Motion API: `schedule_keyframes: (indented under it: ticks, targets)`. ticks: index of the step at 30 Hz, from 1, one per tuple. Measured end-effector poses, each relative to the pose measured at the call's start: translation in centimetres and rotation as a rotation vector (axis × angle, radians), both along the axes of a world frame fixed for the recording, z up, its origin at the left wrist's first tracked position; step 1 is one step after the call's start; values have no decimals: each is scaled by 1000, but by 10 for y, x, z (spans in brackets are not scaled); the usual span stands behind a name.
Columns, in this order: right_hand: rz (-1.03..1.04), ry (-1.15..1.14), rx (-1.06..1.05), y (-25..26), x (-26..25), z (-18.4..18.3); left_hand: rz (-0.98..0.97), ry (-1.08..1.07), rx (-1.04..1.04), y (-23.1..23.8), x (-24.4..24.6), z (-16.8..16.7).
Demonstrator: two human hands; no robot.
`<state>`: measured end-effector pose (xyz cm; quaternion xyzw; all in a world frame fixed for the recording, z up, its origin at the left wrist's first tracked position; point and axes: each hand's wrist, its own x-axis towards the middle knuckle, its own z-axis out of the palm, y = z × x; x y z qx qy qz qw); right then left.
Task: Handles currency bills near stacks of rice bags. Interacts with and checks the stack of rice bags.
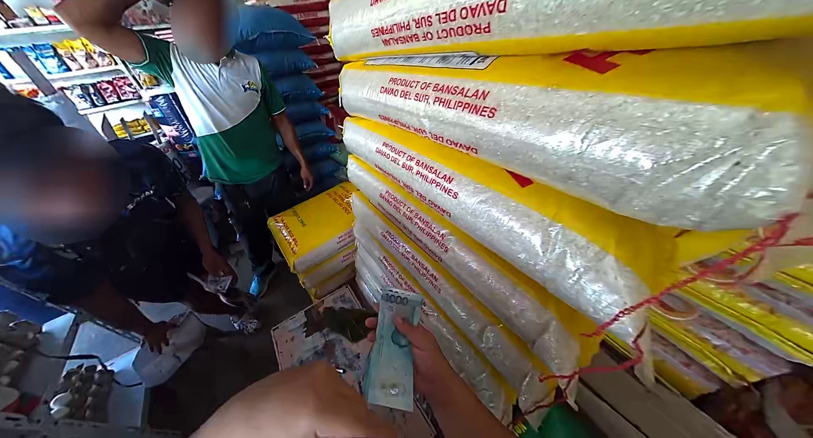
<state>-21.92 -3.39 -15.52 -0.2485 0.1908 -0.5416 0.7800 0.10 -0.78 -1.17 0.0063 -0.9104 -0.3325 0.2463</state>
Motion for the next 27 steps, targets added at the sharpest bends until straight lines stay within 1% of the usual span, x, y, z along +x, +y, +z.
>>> schedule_keyframes:
  ticks: [2, 4, 6, 8, 10, 12, 14, 15, 16, 17, 18, 19, 20, 21, 23, 24, 26, 27]
  targets:
    - [-9, -4, -6, 1, -2, 2, -21, 43, 69, -13, 3, -16]
    - [-21, -1, -17, 2, -4, 5, -43, 98, 142, -20, 4, -23]
    - [-50, 2, -12, 5, -5, 8, -37, 118, 158, -25, 2, -31]
    - [-84, 2, 3, 6, -5, 12, 30, 57, 62, -29, -3, -41]
    - [-122, 5, 14, 6, -7, 13, 113, -59, -56, -34, -11, -46]
    - [-171, 3, 28, 5, -8, 13, 146, -85, -60, -39, -20, -41]
    - [-231, 11, 33, 3, -9, 10, 179, 3, 35, -44, -33, -28]
    - [-249, 17, 26, 2, -9, 11, 237, 39, 68, -47, -40, -19]
    - [-263, 23, 25, 2, -9, 11, 351, 51, 40, -50, -48, -10]
    - [-280, 22, 33, 2, -9, 12, 515, 27, -91, -52, -57, -5]
    - [-299, 24, 44, 2, -9, 13, 659, 4, -264, -54, -65, -3]
    - [-318, 28, 53, 2, -10, 14, 715, 13, -375, -55, -71, -3]
    - [-341, 38, 60, 2, -11, 15, 700, 36, -393, -55, -75, -2]
    - [-367, 51, 63, 2, -12, 16, 678, 69, -369, -55, -77, -2]
    - [-388, 53, 49, 1, -16, 14, 721, 169, -334, -60, -78, -5]
    - [-400, 48, 43, 0, -19, 12, 721, 234, -273, -68, -76, -10]
    - [-417, 70, 22, 0, -26, 11, 590, 339, -34, -90, -65, -23]
    - [-435, 113, 18, 1, -29, 14, 518, 351, 108, -100, -56, -32]
